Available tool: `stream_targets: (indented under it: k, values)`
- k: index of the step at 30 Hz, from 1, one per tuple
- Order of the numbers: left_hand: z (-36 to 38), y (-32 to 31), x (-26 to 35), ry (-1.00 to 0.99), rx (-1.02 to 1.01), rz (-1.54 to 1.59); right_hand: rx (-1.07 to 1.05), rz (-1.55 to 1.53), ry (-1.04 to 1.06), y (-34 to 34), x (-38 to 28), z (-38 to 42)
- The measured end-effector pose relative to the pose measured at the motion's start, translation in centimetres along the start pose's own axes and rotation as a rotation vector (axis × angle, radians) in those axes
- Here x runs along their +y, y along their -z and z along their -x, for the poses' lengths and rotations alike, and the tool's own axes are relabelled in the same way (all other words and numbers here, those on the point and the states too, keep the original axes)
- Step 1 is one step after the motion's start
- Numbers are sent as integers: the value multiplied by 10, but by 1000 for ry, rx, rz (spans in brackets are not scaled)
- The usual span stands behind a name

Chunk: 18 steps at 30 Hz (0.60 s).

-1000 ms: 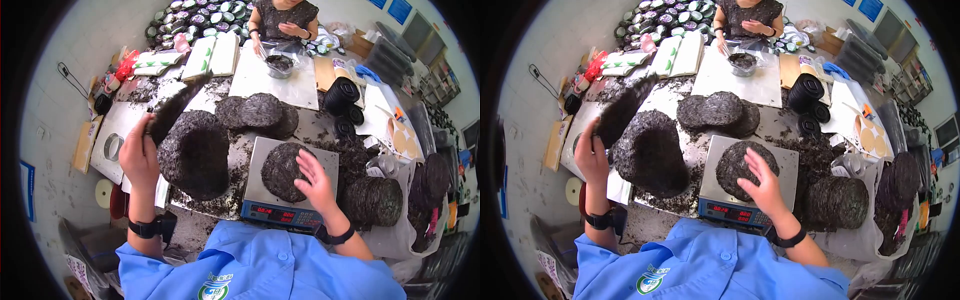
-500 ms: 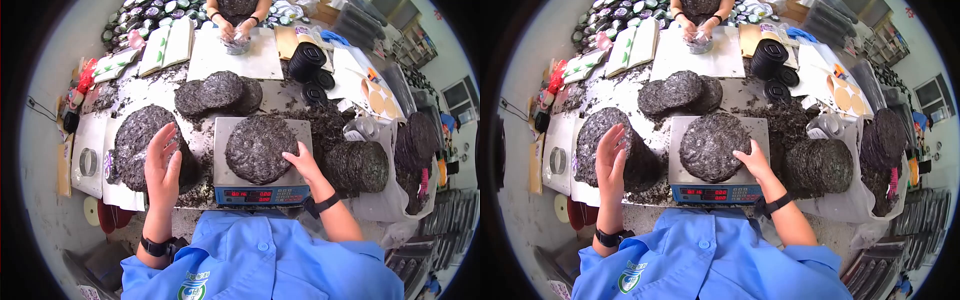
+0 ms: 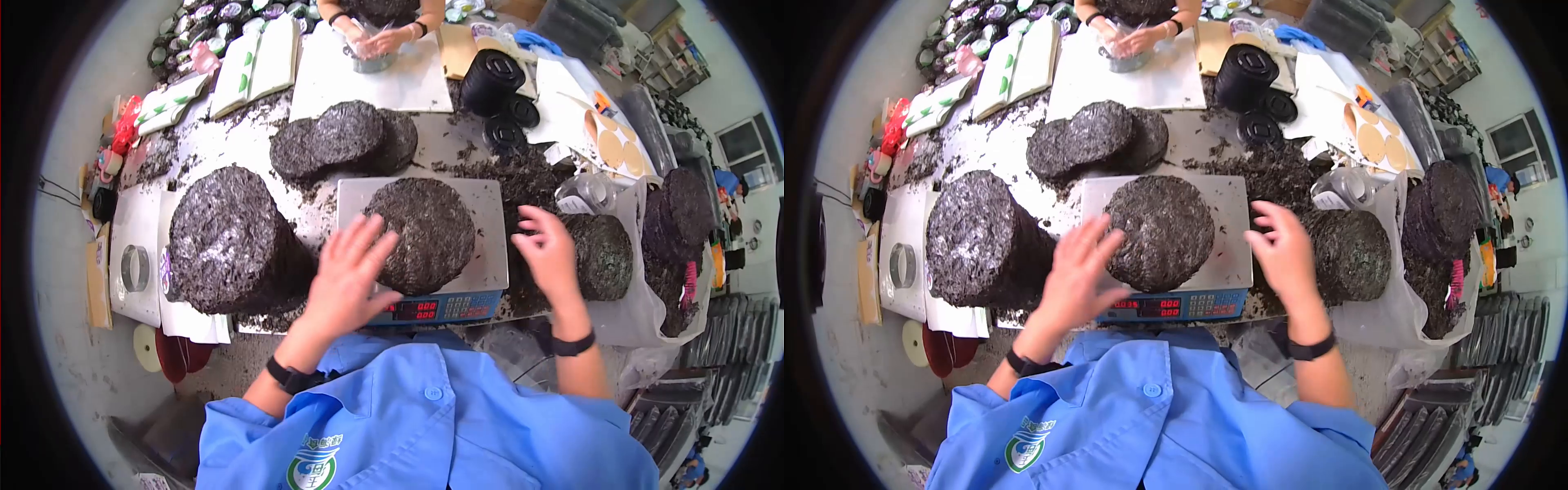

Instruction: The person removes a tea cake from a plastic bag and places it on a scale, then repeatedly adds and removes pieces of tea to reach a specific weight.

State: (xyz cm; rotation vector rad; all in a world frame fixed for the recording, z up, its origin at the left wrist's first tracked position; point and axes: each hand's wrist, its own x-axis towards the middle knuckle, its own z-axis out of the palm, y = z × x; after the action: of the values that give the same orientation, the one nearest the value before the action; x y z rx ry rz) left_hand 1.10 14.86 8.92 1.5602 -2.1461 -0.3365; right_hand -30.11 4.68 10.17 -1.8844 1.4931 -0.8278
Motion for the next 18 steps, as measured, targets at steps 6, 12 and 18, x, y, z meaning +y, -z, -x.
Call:
stream_targets:
  k: [6,12,18]
  values:
    - [-18,20,-3,-44,31,-8,-42,58,-5,3,-43,-5]
    - [-8,-69,-10,-75,-274,-107,-257,528,451,-126,7,-50]
    - [-3,-80,-19,-53,-236,-55,-322,646,606,-142,13,-69]
